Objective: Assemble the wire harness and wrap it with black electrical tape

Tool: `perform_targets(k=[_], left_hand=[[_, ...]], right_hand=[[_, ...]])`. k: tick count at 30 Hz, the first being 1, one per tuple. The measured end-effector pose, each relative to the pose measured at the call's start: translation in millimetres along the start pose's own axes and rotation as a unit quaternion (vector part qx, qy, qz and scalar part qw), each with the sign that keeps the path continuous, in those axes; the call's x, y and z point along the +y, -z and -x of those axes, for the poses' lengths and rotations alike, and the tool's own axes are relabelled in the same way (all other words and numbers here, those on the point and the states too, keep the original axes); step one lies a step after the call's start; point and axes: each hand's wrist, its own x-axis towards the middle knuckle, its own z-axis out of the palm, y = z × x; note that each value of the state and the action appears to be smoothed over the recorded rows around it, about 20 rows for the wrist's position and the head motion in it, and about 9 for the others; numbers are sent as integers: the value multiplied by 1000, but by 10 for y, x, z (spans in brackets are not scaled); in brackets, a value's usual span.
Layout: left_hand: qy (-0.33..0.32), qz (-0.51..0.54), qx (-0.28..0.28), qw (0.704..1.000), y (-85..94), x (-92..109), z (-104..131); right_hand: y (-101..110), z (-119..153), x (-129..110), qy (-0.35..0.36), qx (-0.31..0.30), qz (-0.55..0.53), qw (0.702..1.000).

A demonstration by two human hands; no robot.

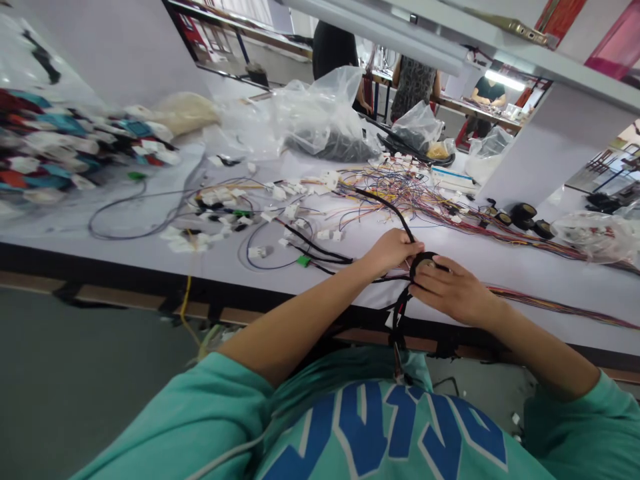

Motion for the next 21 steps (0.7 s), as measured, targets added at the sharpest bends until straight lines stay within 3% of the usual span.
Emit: perform_targets(k=[2,5,9,12,16,19,21], left_hand=[[10,26,-9,1000,-18,2,0],[12,1,-24,1000,-38,33,23],[-66,-189,8,980,-85,117,103],[-103,-255,57,960,-145,139,156],[-75,-131,56,987,-216,56,129],[-9,4,26,1000,-245,-23,42],[35,38,16,999,-254,-48,-13]], right_hand=[[69,15,-34,16,-28,33,999],[93,52,24,-88,-60,18,994],[26,22,222,-267,-128,-9,955],[-43,-66,349,-311,-157,-48,936],[-107,-125,438,-295,-128,-107,941],[-123,-112,466,-299,-138,-120,936],[-117,-104,472,-306,-155,-122,931]])
